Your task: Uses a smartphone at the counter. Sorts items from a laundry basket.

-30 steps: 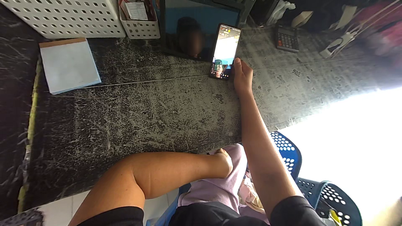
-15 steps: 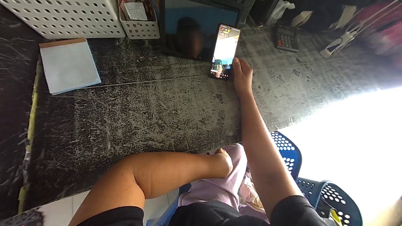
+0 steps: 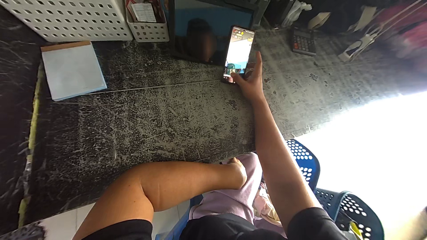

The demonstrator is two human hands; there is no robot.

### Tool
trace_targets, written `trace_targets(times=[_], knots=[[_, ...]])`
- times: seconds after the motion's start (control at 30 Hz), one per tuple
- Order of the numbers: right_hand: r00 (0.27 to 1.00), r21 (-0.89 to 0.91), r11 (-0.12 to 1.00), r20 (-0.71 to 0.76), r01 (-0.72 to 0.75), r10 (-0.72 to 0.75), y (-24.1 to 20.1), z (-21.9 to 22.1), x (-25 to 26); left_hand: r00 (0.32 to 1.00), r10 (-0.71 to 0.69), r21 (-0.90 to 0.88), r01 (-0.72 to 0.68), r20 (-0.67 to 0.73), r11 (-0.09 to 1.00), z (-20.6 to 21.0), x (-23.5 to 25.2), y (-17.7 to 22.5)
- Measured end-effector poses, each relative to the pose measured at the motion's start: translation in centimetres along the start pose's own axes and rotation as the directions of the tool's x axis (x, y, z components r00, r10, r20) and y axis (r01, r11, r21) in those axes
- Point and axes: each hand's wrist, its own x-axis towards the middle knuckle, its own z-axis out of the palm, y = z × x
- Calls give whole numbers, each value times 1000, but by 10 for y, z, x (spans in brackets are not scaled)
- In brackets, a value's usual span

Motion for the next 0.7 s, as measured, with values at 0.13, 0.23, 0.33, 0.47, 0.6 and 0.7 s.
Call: trace_targets(times=[0.13, 0.23, 0.33, 0.47, 0.6, 0.7], knots=[[989, 269, 961, -108, -67, 99, 8, -5, 4, 1000, 12, 11, -11, -9, 1000, 2, 1, -1], [986, 278, 959, -135, -60, 101, 11, -4, 6, 1000, 8, 8, -8, -7, 1000, 1, 1, 0], [985, 244, 967, -134, -76, 111, 9, -2, 5, 1000, 9, 7, -9, -11, 1000, 1, 0, 0], [962, 201, 965, -178, -168, 205, -2, 2, 9, 1000, 2, 10, -2, -5, 1000, 0, 0, 1], [942, 73, 970, -233, -231, 242, -10, 9, 15, 1000, -3, 2, 3, 2, 1000, -1, 0, 0], [945, 33, 974, -235, -224, 226, -11, 10, 14, 1000, -4, 7, 4, 8, 1000, -2, 1, 0]])
